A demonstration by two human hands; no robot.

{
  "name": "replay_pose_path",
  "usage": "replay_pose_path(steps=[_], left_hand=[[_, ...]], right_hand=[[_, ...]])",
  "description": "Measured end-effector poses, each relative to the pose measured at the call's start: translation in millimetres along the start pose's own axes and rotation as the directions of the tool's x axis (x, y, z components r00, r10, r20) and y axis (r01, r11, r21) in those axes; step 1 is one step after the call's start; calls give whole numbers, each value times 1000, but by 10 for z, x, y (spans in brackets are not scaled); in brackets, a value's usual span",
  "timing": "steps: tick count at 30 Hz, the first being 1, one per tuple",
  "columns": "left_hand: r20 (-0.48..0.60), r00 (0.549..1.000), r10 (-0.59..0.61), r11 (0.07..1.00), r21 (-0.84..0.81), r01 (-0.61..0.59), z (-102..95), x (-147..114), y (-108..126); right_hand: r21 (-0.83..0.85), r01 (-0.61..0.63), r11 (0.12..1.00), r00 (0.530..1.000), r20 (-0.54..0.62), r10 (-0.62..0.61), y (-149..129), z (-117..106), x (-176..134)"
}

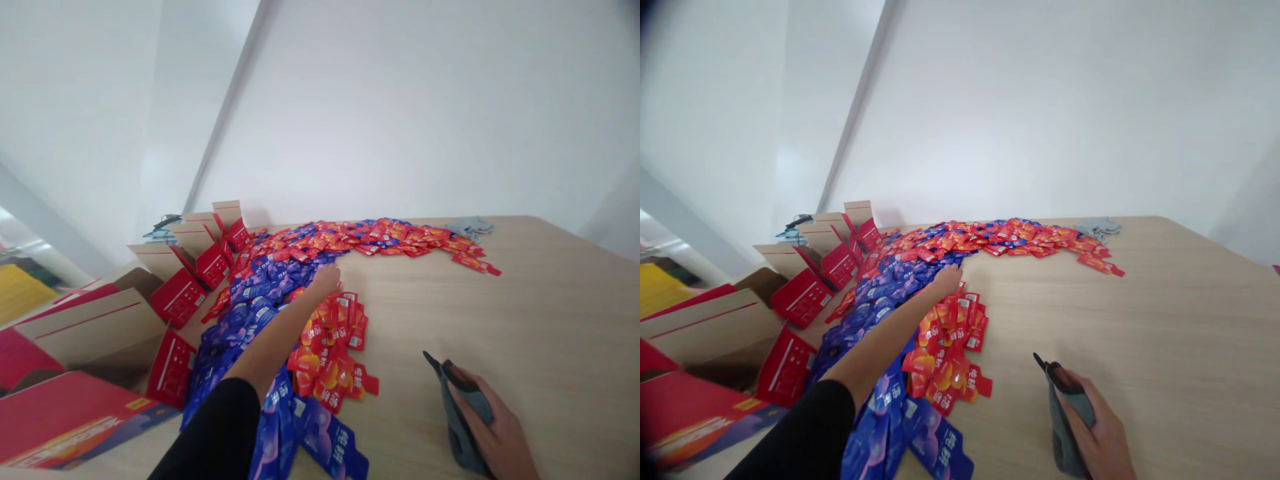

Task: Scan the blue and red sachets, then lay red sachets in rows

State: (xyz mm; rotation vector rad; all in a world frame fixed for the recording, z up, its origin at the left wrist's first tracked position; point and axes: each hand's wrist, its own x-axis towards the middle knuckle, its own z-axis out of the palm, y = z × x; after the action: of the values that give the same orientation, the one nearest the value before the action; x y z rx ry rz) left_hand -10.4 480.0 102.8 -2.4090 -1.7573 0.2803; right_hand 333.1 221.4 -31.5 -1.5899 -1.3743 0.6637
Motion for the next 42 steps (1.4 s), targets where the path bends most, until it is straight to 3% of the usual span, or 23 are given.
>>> replay_pose_path(steps=[5, 9, 17, 24, 30, 35, 38, 42], left_hand=[[-2, 998, -56, 995, 81, 56, 254, 471, -519], [4, 998, -60, 990, 127, 59, 425, 729, -762], [-9, 1000, -12, 981, 192, 14, 658, 1085, -926], [-4, 996, 84, 971, 227, -81, 692, 1031, -950], [-108, 989, 102, 972, 222, -76, 628, 952, -710], [-113, 992, 56, 989, 145, -39, 466, 946, -528], [-149, 989, 3, 998, 68, 8, 225, 871, -439], [-223, 972, -79, 994, -95, 59, -247, 600, -196]], right_hand=[[33, 55, 998, 997, 52, -57, 19, -27, 21], [45, 84, 995, 994, 63, -86, 18, -43, 22], [-27, 150, 988, 986, 76, -148, 71, -93, -36], [-58, 162, 985, 986, 51, -159, 40, -71, -61], [-65, 137, 988, 987, 93, -131, 132, -12, -92], [-49, 131, 990, 988, 91, -126, 82, 2, -75], [-18, 110, 994, 989, 106, -108, 12, -16, -46], [7, 64, 998, 993, 96, -64, -44, -34, -21]])
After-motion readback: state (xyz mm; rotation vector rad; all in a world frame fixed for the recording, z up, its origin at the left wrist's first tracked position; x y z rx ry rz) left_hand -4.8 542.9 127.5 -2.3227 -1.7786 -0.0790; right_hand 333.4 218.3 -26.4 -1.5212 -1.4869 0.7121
